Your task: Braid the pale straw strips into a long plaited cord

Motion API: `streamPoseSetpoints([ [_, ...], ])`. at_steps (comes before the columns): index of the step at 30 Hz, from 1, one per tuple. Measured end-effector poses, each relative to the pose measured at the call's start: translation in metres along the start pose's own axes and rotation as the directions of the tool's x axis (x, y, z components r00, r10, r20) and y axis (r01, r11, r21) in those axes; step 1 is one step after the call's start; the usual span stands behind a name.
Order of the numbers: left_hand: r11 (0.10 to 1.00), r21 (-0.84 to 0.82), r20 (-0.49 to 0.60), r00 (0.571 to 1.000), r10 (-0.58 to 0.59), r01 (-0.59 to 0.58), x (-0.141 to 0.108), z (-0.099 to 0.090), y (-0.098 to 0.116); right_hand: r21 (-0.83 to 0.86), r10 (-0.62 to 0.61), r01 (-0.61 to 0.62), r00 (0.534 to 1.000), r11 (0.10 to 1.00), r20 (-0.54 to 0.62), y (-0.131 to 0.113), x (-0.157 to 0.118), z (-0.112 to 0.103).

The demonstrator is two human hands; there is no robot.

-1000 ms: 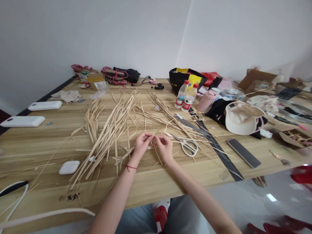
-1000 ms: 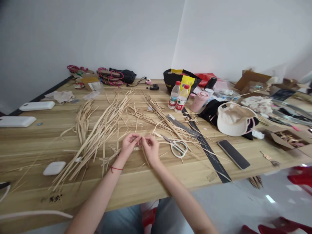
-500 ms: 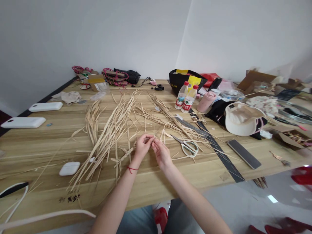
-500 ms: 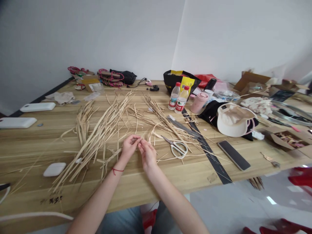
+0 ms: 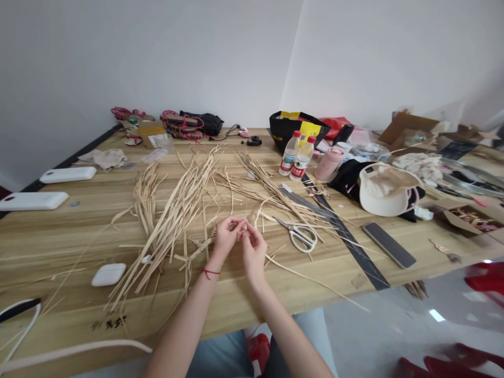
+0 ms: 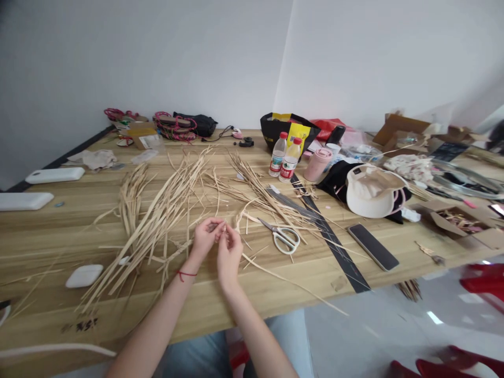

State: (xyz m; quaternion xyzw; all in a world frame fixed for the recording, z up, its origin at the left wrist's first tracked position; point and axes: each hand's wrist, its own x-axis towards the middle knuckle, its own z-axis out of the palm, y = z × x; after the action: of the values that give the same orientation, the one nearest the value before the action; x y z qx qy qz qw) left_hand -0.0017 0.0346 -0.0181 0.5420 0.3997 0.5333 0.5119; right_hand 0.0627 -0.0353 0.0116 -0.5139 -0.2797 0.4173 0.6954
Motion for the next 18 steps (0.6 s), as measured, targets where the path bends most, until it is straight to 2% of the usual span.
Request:
streamPoseSetpoints([
  [3,0.999,0.029,-0.002,1.0,0.03,-0.03,0.001,0.0,-0.002,-0.294,-0.078,0.103,0.992,0.95,0.097,-0.006,0.004,-0.008],
  [5,0.998,0.048,-0.011,0.999,0.05,-0.049,0.002,0.0,-0.003,-0.35,-0.04,0.084,0.99,0.933,0.132,-0.008,0.009,-0.012],
  [8,0.997,0.062,-0.016,0.998,0.057,-0.056,0.002,0.0,-0.006,-0.166,0.115,-0.091,0.983,0.982,0.144,-0.008,0.015,-0.017],
  [11,0.994,0.081,-0.023,0.997,0.072,-0.07,0.002,0.001,-0.01,0.047,0.235,-0.247,0.956,0.968,0.177,-0.004,0.015,-0.021],
  [14,0.987,0.121,-0.004,0.994,0.105,-0.104,0.001,0.001,-0.014,0.085,0.252,-0.275,0.944,0.958,0.215,-0.002,0.011,-0.023],
  [16,0.982,0.142,0.025,0.992,0.124,-0.126,-0.001,0.002,-0.015,-0.067,0.207,-0.197,0.96,0.978,0.188,-0.004,0.008,-0.022],
  [18,0.978,0.148,0.059,0.989,0.138,-0.145,-0.003,0.003,-0.015,-0.351,0.107,-0.05,0.984,0.935,0.142,-0.01,0.007,-0.021],
])
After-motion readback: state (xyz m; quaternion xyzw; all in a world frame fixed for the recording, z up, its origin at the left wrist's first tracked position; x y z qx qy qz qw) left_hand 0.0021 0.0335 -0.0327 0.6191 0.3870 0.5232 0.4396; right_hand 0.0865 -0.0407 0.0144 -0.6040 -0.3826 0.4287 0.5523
